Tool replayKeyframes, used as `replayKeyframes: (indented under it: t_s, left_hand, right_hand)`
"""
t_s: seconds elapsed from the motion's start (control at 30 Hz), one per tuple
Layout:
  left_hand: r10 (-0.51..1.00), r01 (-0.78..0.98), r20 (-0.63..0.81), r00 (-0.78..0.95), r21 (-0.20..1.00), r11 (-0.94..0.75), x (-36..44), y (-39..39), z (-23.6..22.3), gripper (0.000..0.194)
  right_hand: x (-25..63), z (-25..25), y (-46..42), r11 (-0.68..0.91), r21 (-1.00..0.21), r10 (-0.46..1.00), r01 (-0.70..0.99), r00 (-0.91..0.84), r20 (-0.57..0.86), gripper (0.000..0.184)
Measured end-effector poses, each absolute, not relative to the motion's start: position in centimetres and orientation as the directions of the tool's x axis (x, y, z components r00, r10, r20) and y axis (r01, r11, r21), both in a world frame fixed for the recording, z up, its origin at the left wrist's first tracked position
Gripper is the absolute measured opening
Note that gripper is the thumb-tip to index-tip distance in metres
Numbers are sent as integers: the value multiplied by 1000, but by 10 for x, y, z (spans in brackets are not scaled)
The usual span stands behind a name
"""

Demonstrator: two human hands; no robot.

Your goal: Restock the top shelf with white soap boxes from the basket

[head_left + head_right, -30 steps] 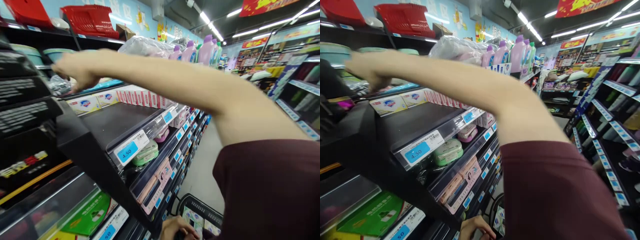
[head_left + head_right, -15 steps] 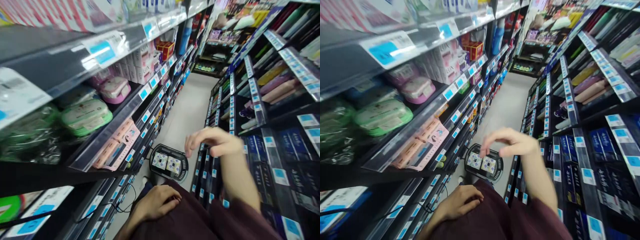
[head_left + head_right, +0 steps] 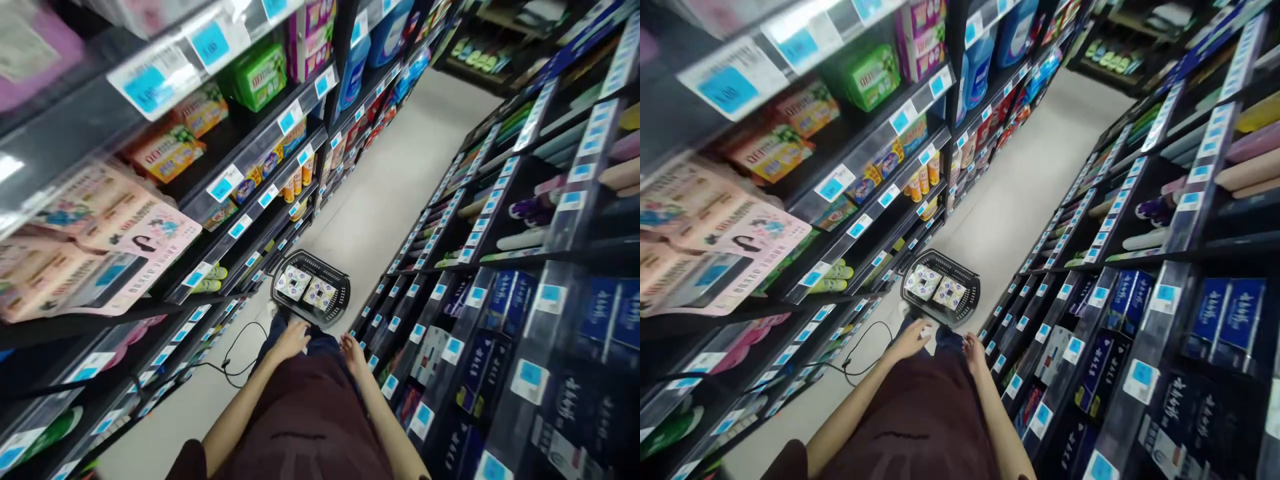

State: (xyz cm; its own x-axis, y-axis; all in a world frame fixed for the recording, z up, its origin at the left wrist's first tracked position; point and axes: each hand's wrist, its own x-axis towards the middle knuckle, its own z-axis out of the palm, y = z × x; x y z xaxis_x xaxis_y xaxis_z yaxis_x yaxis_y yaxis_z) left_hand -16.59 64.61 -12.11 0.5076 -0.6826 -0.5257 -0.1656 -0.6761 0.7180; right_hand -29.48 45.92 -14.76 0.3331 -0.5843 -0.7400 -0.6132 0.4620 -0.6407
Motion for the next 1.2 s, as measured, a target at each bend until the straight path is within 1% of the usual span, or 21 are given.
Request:
replayKeyframes:
  t_s: [0.07,0.13,0.23,0.33,0.37,0.43,0.5,0.53,0.6,0.67,0.73,0.8,0.87,0.93,1.0,1.07,1.13,1.2]
  left_hand:
    - [-550,-75,-581,600,643,-762,-161,640,-158,30]
    - [-391,24,-626,675,549,-836,-146,636,-196,31]
    - [-174,155,-653,737,414,-897,-110,635,-257,35]
    - [-59,211,-639,767,337,-918,-68,635,-322,44]
    - [-43,212,-631,774,323,-922,-55,634,-344,47]
    - [-39,196,-618,785,308,-931,-34,631,-388,55]
    - [-57,163,-609,791,300,-940,-20,626,-428,64]
    - [-69,145,-608,791,296,-944,-15,624,-446,69]
    - [-94,110,-609,787,289,-951,-10,618,-478,76]
    - [-113,84,-612,783,284,-955,-8,614,-502,81]
    - [-121,72,-610,783,281,-957,-9,611,-518,80]
    - [-118,70,-606,786,277,-958,-9,611,-526,74]
    - [-103,79,-591,800,274,-958,-8,613,-528,66]
    - [-83,93,-554,829,283,-955,-6,613,-527,62]
    - [-82,90,-513,854,301,-949,-3,611,-525,63]
    - [-119,47,-502,857,306,-951,1,604,-525,65]
    - [-159,-8,-511,845,285,-958,5,596,-526,67]
    - [-165,-32,-518,839,255,-966,8,588,-528,71]
  right_hand:
    - [-295,-175,437,481,-615,-582,-625,297,-757,32]
    - [-284,-208,420,453,-610,-592,-650,291,-751,35]
    - [-252,-265,413,329,-638,-601,-696,367,-710,37]
    - [-213,-327,431,172,-691,-567,-702,504,-652,40]
    - [-200,-346,441,81,-711,-539,-699,569,-621,44]
    - [-175,-384,465,-202,-718,-437,-666,717,-543,55]
    - [-153,-418,489,-514,-652,-283,-557,828,-484,64]
    - [-143,-434,499,-623,-606,-218,-495,854,-473,68]
    - [-128,-463,516,-724,-546,-156,-422,870,-467,74]
    - [-118,-487,526,-761,-514,-137,-397,872,-470,74]
    - [-114,-505,530,-775,-496,-122,-390,864,-488,68]
    - [-116,-514,529,-787,-491,-88,-373,857,-509,62]
    - [-122,-517,523,-794,-498,-55,-348,858,-511,59]
    - [-131,-515,514,-787,-498,-74,-364,857,-510,59]
    - [-140,-512,502,-757,-487,-166,-435,849,-501,60]
    - [-147,-509,489,-710,-471,-306,-524,832,-464,60]
    - [-148,-509,478,-660,-467,-434,-588,806,-402,60]
    - [-143,-510,468,-631,-474,-498,-614,789,-360,59]
